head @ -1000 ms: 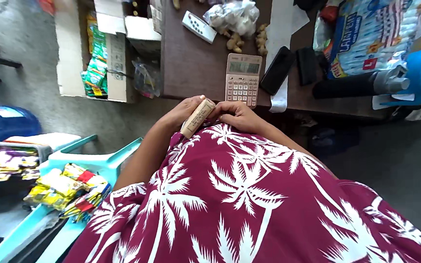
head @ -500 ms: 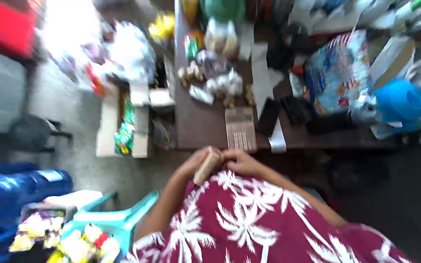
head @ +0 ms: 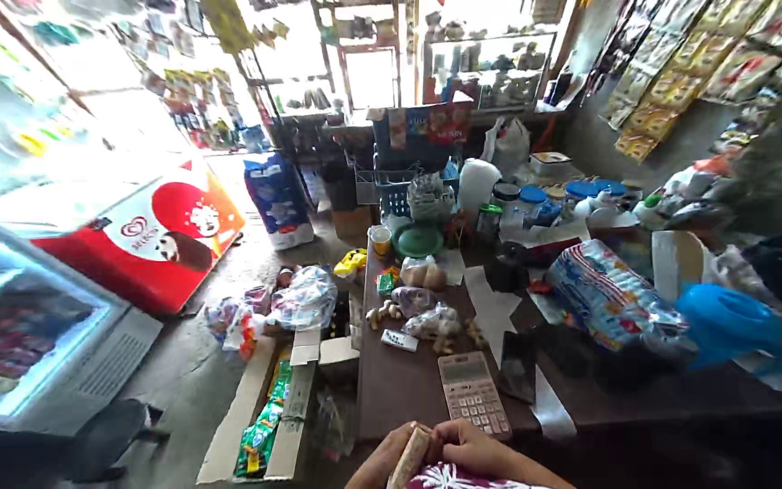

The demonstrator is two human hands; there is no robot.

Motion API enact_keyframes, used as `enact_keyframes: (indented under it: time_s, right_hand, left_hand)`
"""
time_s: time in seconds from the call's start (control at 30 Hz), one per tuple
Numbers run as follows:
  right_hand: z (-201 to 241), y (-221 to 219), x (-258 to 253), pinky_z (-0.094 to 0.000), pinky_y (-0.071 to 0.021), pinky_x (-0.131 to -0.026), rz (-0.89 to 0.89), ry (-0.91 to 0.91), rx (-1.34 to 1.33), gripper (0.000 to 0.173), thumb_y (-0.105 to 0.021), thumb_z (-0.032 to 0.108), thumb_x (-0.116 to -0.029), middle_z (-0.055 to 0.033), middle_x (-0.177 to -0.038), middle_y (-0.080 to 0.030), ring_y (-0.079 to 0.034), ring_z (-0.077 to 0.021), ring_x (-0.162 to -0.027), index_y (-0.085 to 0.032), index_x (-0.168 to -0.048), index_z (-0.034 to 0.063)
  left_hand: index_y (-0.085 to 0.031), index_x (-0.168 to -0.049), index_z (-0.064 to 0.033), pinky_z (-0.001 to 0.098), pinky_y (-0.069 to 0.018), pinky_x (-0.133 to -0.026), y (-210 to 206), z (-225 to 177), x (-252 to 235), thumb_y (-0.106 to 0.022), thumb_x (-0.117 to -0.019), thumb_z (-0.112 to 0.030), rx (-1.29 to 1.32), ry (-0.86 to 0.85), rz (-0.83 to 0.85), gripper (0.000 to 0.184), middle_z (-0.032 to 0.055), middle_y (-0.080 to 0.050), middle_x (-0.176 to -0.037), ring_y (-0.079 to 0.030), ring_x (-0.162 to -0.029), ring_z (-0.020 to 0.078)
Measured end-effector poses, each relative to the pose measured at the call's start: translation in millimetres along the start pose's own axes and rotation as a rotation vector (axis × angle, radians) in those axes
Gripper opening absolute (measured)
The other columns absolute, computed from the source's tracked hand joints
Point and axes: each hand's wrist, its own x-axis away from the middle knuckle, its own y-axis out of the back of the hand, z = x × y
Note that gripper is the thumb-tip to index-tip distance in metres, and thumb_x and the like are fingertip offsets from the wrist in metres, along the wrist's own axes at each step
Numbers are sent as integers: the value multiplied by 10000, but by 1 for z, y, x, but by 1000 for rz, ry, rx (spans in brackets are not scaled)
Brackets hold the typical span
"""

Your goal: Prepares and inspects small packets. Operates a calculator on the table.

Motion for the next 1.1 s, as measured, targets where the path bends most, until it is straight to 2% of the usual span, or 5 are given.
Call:
enact_keyframes:
  time_s: [0.37,0.6,0.77,0.93,1.1]
  right_hand:
    - [-3,7,11,-385,-541,-816,-32,-68,200,261,-515,129,-1021,-123,-1003,-717,-665,-168,-858,-695,-1166,6]
    - [-34,23,38,-476,-556,-835,-442,-125,342,319,-535,251,-1047,-131,-892,-722,-691,-234,-841,-735,-1042,3]
    - [-26,37,73,-548,-515,-1005,-538,-348,445,344,-482,154,-1055,-220,-1179,-710,-689,-351,-1094,-666,-1303,2]
    - [-62,41,95,-595,-520,-731,-634,-473,470,415,-503,107,-991,-196,-828,-675,-640,-361,-740,-641,-1382,103]
    - [-69,36,93,-642,-518,-711,-607,-575,588,479,-506,127,-983,-199,-839,-684,-664,-409,-772,-585,-1455,157]
  left_hand:
    - [-585,-1263,-15,300,-558,-846,-6,2,7,-199,-1089,-303,-20,80,-45,512,43,-710,-985,-672,-882,103]
    - [-565,-1309,3,304,-568,-805,-7,6,5,-207,-1092,-299,3,85,-67,516,62,-716,-969,-677,-839,116]
    - [-529,-1321,32,276,-555,-779,-18,-17,10,-234,-1073,-220,-46,154,-59,460,48,-680,-989,-647,-832,93]
    - [-551,-1342,-64,257,-569,-677,-16,2,12,-232,-1063,-302,-47,168,-58,486,28,-701,-977,-653,-751,82]
    - [-553,-1329,-83,228,-559,-634,-25,-6,10,-209,-1081,-321,34,232,-69,486,18,-690,-983,-641,-713,73]
